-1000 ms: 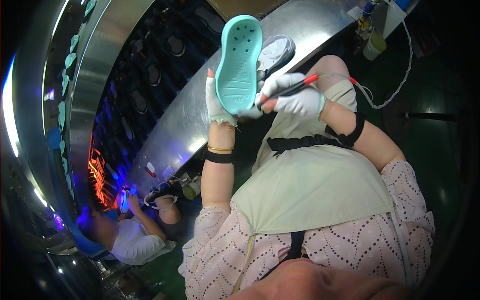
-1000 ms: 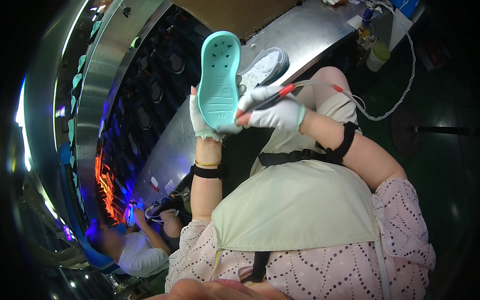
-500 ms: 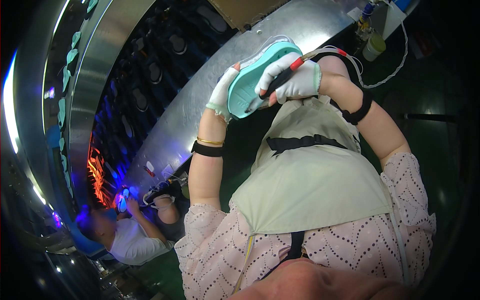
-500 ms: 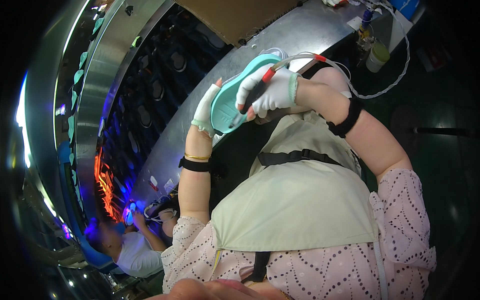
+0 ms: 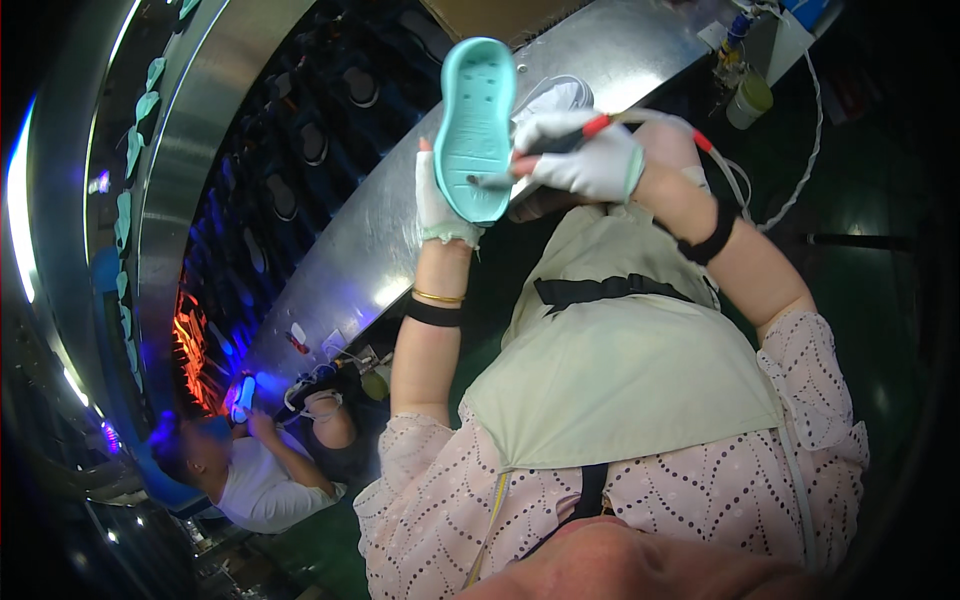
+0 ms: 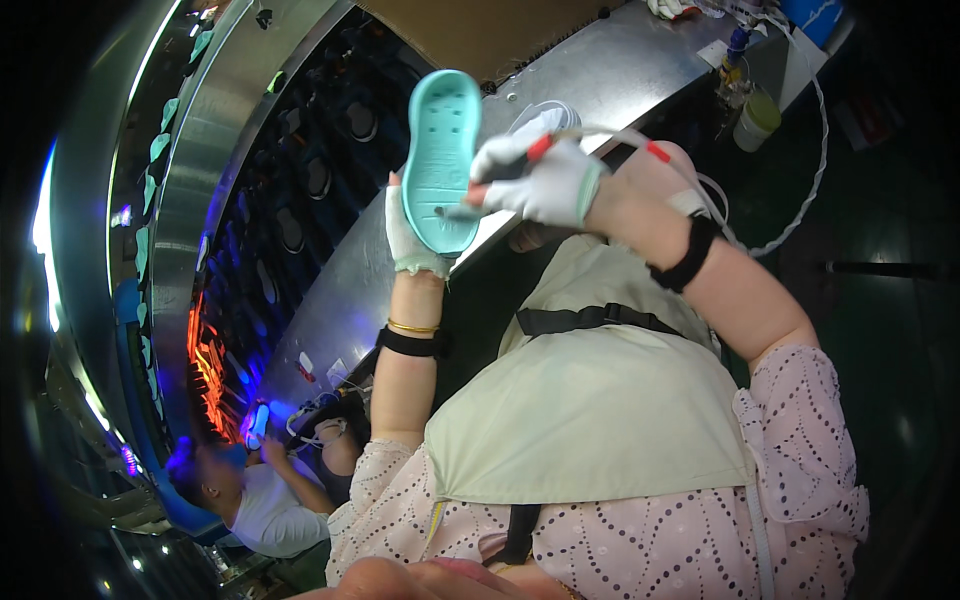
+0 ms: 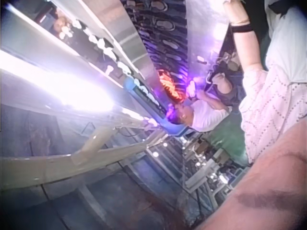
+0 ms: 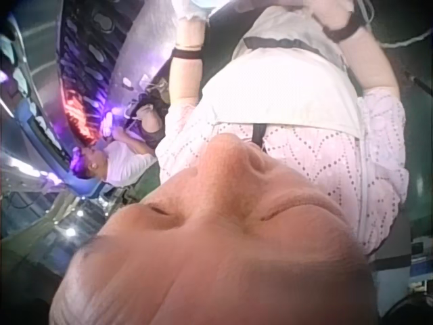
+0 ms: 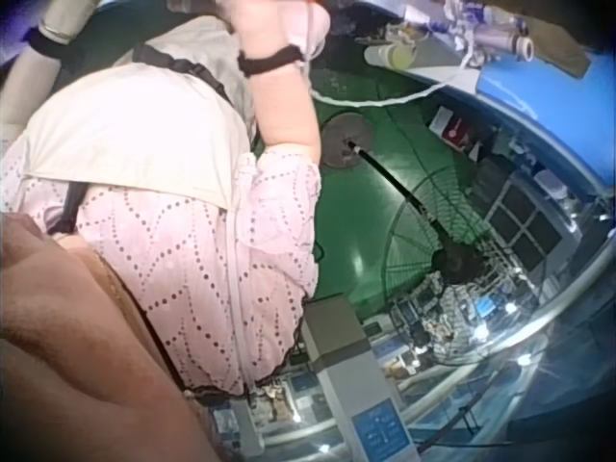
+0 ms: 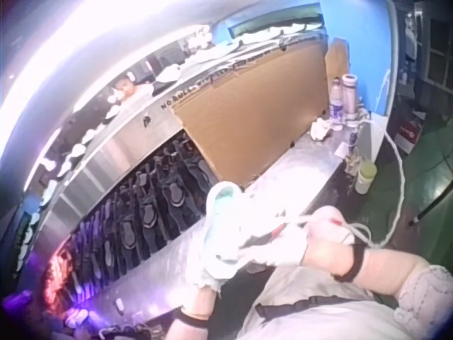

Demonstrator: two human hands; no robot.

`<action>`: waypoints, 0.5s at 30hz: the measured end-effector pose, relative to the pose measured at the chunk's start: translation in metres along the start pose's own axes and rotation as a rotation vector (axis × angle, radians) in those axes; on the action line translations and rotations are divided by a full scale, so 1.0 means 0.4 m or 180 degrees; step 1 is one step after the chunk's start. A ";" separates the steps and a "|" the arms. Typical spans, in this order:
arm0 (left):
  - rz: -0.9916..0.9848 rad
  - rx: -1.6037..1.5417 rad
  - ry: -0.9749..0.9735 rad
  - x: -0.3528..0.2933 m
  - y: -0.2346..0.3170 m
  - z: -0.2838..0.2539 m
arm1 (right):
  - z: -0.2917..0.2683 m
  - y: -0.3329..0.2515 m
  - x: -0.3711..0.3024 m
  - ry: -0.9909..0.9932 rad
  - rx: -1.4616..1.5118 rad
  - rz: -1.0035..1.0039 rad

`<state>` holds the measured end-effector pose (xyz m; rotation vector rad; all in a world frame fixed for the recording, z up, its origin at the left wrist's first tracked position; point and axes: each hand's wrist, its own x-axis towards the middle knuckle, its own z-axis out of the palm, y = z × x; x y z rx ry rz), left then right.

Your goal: Apply adhesive or primer to the inner edge of a shoe sole using a brush.

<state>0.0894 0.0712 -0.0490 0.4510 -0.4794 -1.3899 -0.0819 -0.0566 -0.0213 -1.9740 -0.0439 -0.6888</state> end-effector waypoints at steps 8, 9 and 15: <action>0.0693 -0.0226 0.0511 -0.024 -0.062 -0.005 | 0.041 -0.055 0.001 0.0277 0.1719 0.2076; 0.0568 -0.1061 -0.0165 -0.029 -0.068 -0.003 | 0.054 -0.033 0.008 0.0678 0.1816 0.1044; 0.0976 0.0050 0.0772 -0.033 -0.081 0.007 | 0.099 -0.053 -0.016 0.0242 -0.0056 -0.0216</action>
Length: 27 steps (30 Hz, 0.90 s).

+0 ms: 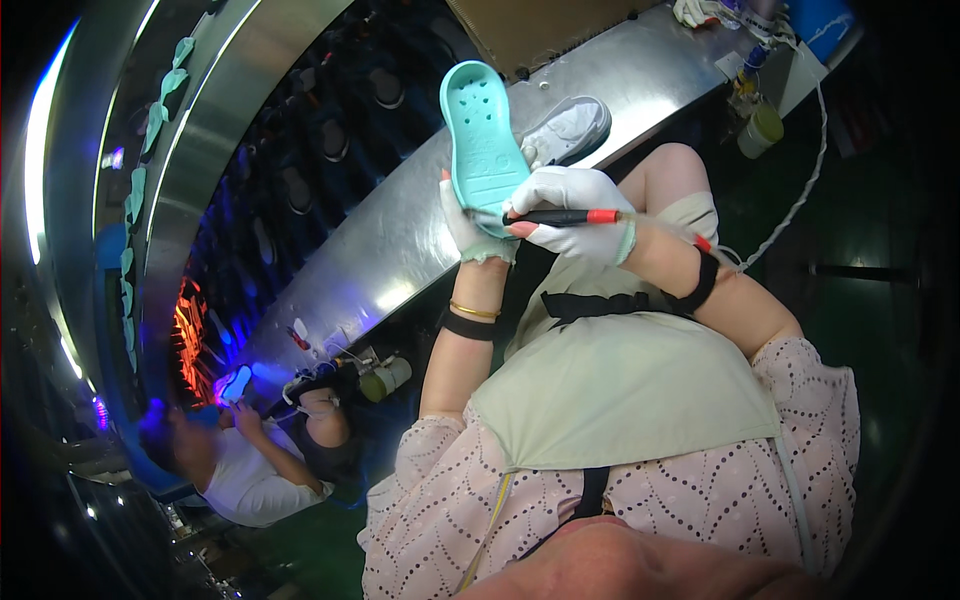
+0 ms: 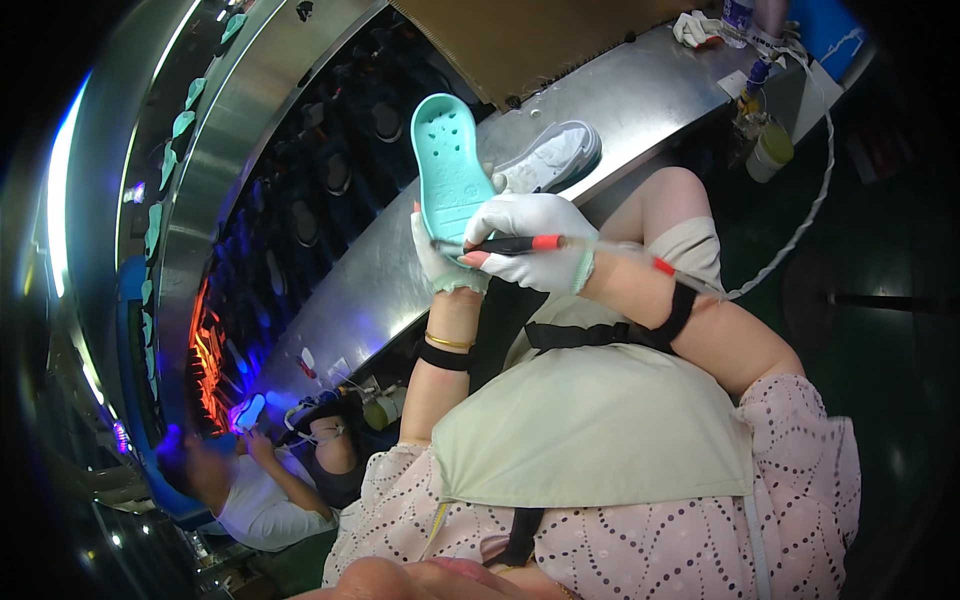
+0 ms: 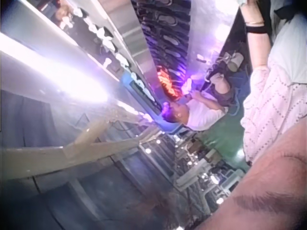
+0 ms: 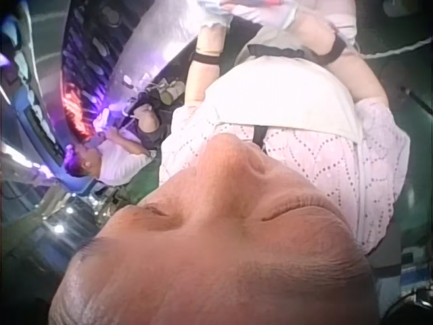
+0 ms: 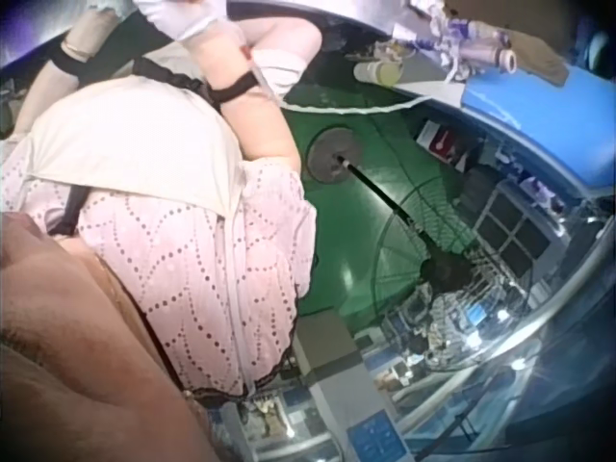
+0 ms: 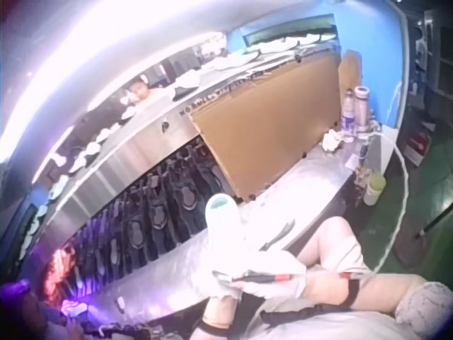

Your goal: Apply adhesive or primer to the inner edge of a shoe sole using a brush.

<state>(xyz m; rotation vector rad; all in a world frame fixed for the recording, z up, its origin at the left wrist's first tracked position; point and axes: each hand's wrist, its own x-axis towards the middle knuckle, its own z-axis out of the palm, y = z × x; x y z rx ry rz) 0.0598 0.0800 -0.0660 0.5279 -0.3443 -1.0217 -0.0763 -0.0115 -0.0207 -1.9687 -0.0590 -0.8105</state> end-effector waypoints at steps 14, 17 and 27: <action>-0.0133 -0.0581 -0.0906 -0.018 0.016 0.009 | 0.014 0.001 0.027 0.0457 0.2249 0.1203; 0.0097 0.0209 -0.0166 -0.026 0.017 0.055 | -0.035 0.010 0.059 0.1145 0.2316 0.1385; 0.0383 0.0963 0.0141 -0.040 0.074 0.034 | -0.021 0.031 0.071 0.0719 0.1636 0.0540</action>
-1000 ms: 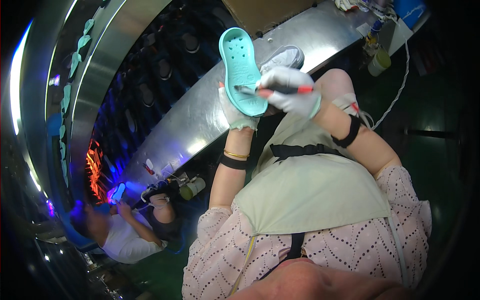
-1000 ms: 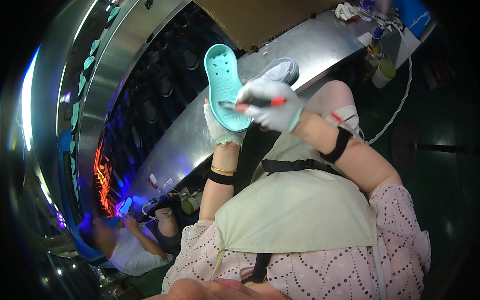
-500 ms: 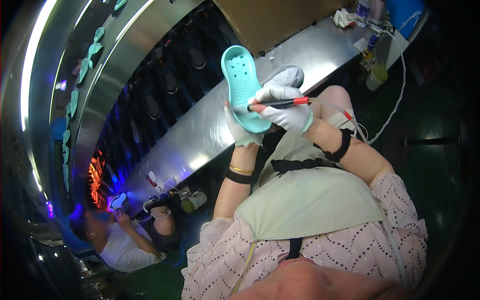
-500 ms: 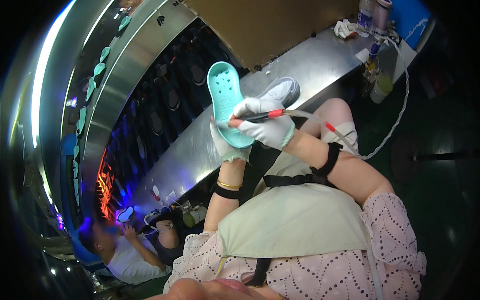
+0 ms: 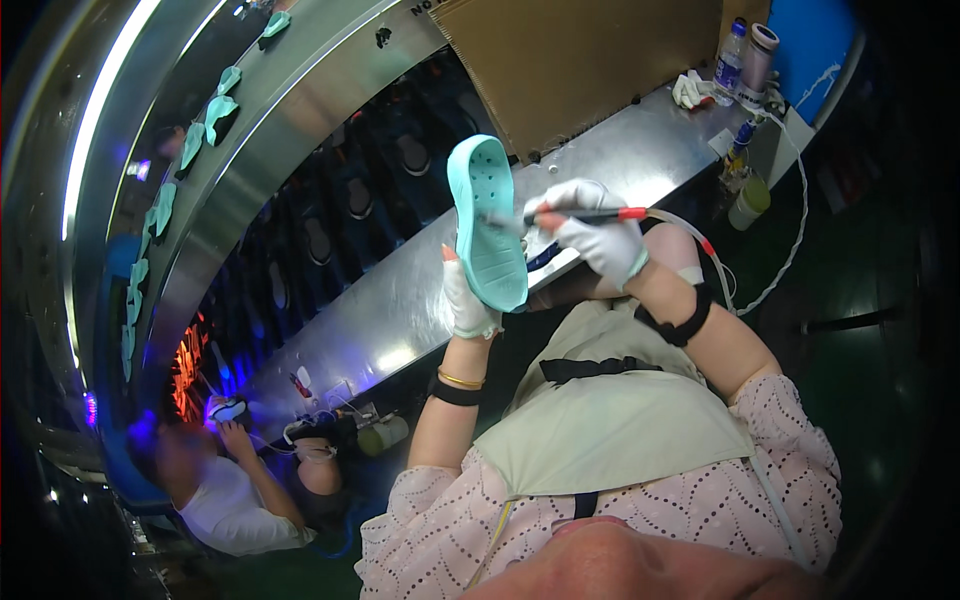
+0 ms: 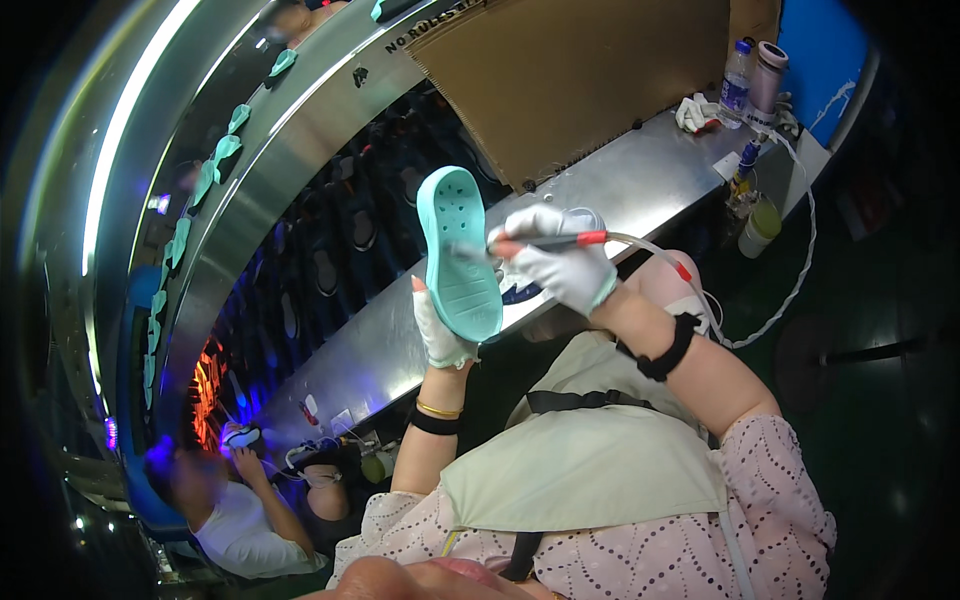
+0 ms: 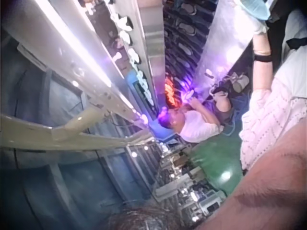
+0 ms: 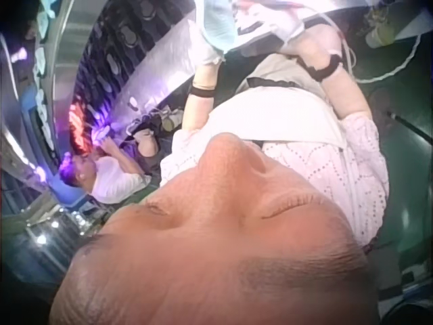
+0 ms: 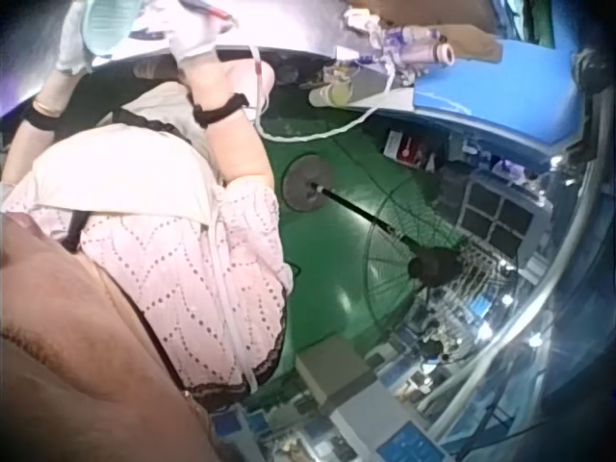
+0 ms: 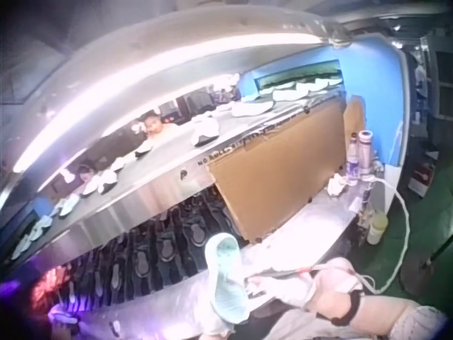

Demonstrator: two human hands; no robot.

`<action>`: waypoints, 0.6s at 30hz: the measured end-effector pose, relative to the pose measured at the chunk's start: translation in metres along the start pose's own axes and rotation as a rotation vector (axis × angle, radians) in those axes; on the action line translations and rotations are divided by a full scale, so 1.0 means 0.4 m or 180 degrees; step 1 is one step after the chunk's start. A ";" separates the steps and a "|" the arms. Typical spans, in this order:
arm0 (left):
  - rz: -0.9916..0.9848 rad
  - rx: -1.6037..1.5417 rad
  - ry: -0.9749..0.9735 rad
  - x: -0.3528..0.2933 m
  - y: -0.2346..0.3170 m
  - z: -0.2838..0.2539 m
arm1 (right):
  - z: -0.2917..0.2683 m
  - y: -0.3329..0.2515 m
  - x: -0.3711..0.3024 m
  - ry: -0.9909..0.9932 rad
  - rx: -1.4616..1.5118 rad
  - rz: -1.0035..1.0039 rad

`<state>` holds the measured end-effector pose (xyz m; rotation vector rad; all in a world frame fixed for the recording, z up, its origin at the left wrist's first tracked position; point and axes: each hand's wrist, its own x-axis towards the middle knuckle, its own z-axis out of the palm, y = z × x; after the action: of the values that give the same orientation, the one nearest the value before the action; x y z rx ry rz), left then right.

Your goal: Apply adhesive or primer to the inner edge of a shoe sole using a brush.

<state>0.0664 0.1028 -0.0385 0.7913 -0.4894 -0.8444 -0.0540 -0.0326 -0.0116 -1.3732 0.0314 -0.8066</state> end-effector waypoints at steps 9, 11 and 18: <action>0.0139 0.0937 -0.0530 0.040 0.130 0.001 | -0.046 -0.091 0.065 -0.0673 -0.2198 -0.1952; 0.0141 0.0898 -0.0614 0.058 0.211 0.043 | -0.056 -0.112 0.038 -0.0651 -0.2043 -0.1692; 0.0260 0.0249 -0.1127 0.360 0.562 0.210 | -0.090 -0.108 0.023 0.0061 -0.1384 -0.1263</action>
<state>0.2005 0.0442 0.2001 0.6899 -0.8672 -0.8973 -0.0850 -0.0671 0.0214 -1.8139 -0.0560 -1.1927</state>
